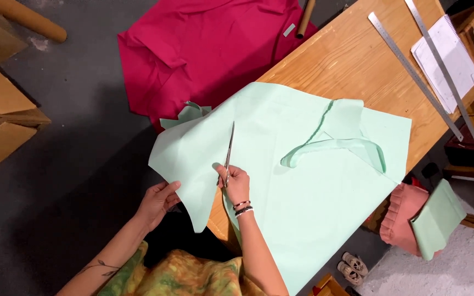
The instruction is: Measuring, marking, and cutting a pattern from light green fabric on a wooden workbench.
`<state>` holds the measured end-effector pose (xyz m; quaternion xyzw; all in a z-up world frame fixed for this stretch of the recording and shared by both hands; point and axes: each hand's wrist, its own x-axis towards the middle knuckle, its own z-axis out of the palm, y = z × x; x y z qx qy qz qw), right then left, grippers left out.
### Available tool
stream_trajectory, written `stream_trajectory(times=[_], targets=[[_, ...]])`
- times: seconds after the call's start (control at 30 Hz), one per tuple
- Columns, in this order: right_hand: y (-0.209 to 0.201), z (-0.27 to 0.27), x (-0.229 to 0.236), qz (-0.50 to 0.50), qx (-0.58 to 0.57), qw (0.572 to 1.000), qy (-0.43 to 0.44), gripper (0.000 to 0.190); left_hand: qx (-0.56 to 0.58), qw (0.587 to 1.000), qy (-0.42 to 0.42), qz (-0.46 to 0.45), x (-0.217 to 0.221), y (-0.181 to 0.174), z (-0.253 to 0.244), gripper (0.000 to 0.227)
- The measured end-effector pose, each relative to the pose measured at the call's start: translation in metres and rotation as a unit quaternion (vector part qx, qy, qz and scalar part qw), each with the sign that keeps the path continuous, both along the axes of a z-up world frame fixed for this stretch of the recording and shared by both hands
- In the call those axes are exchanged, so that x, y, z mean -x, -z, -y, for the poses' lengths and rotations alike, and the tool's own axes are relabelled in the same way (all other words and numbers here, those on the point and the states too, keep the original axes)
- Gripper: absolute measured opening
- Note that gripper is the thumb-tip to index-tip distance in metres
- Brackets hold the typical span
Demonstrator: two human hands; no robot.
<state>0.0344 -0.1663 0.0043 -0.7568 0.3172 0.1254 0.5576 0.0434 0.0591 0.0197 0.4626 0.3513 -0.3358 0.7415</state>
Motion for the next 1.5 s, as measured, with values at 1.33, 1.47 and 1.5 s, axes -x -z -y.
stream_trajectory(times=[1.33,1.47,1.5], targets=[[0.01,0.02,-0.058,-0.019,0.036,0.999,-0.002,0.06,0.01,1.0,-0.005,0.016,0.025,0.086,-0.013,0.028],[0.003,0.025,-0.072,-0.02,0.037,0.999,0.0,0.059,0.003,1.0,-0.004,0.018,0.021,0.073,-0.012,0.03],[0.002,0.023,-0.071,-0.02,0.036,0.999,0.0,0.059,0.003,1.0,-0.005,0.017,0.023,0.074,-0.012,0.03]])
